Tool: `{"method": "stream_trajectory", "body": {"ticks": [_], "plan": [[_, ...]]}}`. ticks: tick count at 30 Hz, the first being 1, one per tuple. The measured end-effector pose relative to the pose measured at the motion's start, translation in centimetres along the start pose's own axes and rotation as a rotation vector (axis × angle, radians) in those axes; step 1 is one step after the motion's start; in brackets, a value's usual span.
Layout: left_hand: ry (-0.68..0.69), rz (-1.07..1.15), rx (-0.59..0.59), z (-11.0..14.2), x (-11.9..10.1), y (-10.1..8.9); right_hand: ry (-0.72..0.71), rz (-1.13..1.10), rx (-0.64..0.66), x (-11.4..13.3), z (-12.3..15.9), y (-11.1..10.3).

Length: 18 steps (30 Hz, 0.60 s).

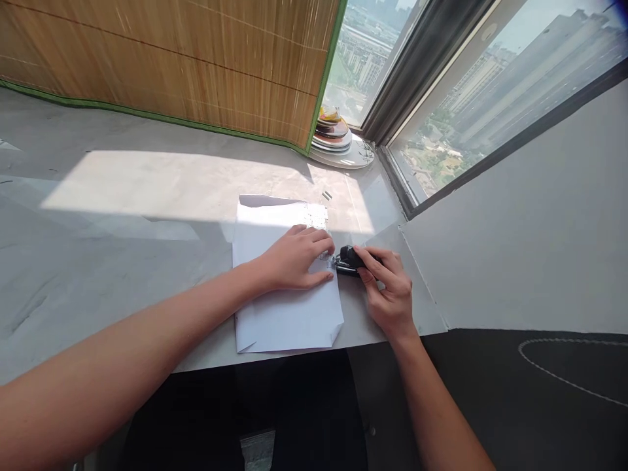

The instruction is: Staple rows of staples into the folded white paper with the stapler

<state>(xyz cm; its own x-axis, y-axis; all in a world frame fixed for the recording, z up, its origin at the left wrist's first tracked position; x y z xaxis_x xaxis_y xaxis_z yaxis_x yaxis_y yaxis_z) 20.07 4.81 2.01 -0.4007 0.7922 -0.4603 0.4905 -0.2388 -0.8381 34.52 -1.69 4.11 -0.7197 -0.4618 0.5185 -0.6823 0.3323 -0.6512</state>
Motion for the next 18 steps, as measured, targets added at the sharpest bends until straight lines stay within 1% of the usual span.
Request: {"method": "stream_trajectory", "body": {"ticks": [9,18], "plan": [[0.013,-0.018,-0.017,-0.16,-0.06,0.20,-0.039,0.006,0.043,0.55,-0.05,0.63],[0.011,-0.033,-0.017,-0.21,-0.11,0.14,-0.059,0.045,0.048,0.93,-0.05,0.76]]}}
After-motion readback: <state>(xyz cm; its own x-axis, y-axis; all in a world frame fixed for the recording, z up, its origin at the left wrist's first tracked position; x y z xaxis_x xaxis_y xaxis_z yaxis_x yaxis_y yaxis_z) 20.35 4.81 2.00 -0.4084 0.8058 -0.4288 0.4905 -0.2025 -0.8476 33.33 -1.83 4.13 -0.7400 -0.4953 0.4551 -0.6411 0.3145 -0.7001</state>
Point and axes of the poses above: each hand's wrist, its own z-axis away from the middle knuckle, its own y-axis out of the palm, x = y × z, the point moved 10 cm from there along -z, towards the middle knuckle, and after that the axes turned 2 degrees about -z, right-handed, at the moved point
